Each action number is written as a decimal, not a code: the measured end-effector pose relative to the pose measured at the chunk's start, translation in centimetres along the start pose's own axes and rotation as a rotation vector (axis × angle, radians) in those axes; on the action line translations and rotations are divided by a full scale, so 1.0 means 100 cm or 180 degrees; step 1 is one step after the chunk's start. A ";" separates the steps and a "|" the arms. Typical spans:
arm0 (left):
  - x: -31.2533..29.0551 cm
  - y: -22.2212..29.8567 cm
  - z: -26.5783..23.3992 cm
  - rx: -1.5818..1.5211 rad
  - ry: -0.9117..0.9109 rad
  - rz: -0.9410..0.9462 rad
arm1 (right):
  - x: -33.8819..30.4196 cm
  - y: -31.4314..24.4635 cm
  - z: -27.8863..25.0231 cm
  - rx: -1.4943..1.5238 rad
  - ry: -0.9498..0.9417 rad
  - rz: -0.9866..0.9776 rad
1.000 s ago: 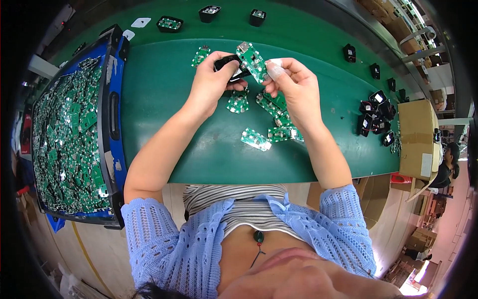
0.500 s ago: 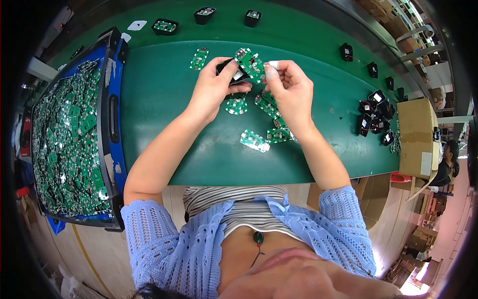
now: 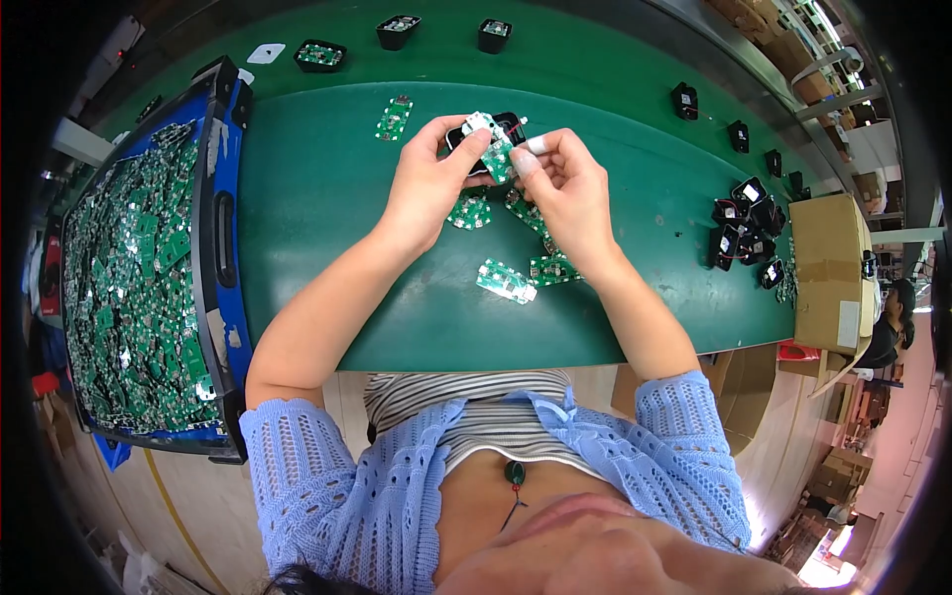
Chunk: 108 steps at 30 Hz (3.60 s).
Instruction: The person inserts small circuit boards into black plastic housings by hand at an assembly station.
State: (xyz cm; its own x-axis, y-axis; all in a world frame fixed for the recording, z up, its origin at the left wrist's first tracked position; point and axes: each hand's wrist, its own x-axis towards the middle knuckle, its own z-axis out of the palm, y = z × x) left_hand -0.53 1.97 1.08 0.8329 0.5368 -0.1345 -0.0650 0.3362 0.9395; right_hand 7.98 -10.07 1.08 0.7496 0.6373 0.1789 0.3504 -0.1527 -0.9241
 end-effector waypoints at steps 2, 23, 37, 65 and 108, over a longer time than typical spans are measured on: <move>-0.001 0.001 -0.003 0.0039 -0.0008 0.0016 | 0.001 -0.004 0.001 -0.0375 0.0218 -0.0436; -0.005 0.005 0.001 0.2258 0.0345 0.2450 | 0.018 -0.026 -0.014 -0.2420 -0.0027 -0.2423; -0.008 0.015 -0.003 0.0731 -0.0312 0.0373 | 0.014 -0.003 -0.007 -0.0256 0.0061 -0.1544; -0.014 0.014 0.000 0.2033 0.0120 0.1802 | 0.013 -0.019 -0.022 -0.1922 -0.0376 -0.2896; 0.001 0.009 -0.001 -0.0129 0.0164 0.0806 | 0.022 -0.006 -0.007 -0.0968 0.0000 -0.1533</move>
State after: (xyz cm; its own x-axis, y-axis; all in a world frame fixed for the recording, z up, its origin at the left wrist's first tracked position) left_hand -0.57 2.45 1.89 0.7583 0.6461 0.0867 -0.2907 0.2162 0.9321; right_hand 9.87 -9.09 2.26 0.4653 0.6887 0.5560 0.7984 -0.0555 -0.5995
